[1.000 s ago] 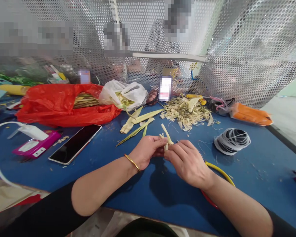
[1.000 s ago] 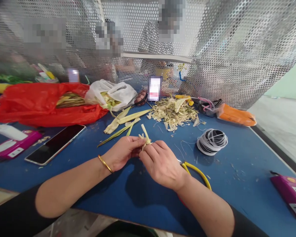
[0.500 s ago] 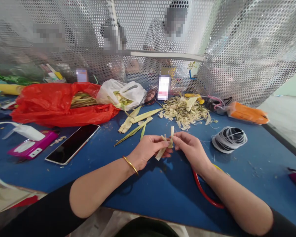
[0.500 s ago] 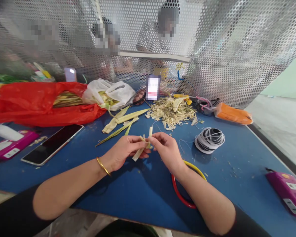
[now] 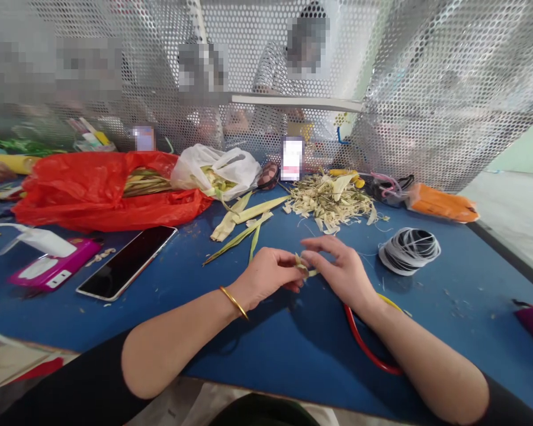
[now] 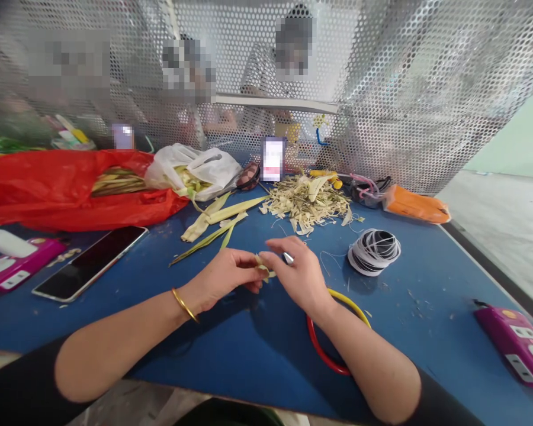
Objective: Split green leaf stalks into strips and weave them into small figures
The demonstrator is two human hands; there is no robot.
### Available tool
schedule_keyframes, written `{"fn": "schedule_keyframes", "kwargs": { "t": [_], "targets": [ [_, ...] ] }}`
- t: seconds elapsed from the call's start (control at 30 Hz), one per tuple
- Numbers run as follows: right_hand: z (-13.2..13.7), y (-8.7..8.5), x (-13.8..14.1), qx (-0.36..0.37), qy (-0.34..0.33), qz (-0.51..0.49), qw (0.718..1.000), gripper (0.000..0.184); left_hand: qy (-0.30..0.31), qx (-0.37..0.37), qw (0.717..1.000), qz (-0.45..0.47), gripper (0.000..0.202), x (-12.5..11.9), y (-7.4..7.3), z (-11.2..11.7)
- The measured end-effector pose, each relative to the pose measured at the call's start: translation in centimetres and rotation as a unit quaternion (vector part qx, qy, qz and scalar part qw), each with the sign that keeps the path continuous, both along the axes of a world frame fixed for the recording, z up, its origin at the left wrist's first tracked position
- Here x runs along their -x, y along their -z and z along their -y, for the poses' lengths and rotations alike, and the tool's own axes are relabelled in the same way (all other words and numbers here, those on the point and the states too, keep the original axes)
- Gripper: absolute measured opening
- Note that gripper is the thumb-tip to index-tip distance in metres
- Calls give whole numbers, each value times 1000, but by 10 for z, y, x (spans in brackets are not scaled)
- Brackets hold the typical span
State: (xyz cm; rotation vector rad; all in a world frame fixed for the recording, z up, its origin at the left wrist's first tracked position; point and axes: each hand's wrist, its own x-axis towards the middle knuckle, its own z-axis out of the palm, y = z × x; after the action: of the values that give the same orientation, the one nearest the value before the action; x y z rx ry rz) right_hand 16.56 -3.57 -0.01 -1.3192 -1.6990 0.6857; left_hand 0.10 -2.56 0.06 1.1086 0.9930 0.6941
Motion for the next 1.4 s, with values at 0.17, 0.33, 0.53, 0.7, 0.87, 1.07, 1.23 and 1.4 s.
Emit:
{"fn": "schedule_keyframes", "kwargs": {
  "t": [0.17, 0.33, 0.53, 0.7, 0.87, 1.07, 1.23, 1.4],
  "targets": [
    [5, 0, 4, -50, -44, 42, 997, 11, 30, -14, 999, -10, 14, 0, 1, 3],
    [6, -1, 5, -53, -26, 12, 998, 13, 66, -26, 997, 5, 20, 1, 3, 3],
    [4, -1, 4, 20, 63, -37, 997, 18, 123, -65, 990, -11, 31, 2, 3, 3],
    [2, 0, 4, 69, 48, -92, 992, 22, 94, -33, 995, -8, 27, 0, 2, 3],
    [2, 0, 7, 124, -6, -134, 983, 26, 35, -69, 996, -34, 26, 1, 3, 2],
    [2, 1, 8, 108, 4, -97, 989, 15, 74, -149, 981, -99, 30, 4, 9, 1],
    [3, 3, 9, 116, -8, -108, 987, 19, 61, -170, 976, -122, 27, 4, 6, 2],
    [2, 3, 8, 105, 8, -109, 988, 18, 60, -129, 987, -78, 29, 2, 4, 4]
  ]
}}
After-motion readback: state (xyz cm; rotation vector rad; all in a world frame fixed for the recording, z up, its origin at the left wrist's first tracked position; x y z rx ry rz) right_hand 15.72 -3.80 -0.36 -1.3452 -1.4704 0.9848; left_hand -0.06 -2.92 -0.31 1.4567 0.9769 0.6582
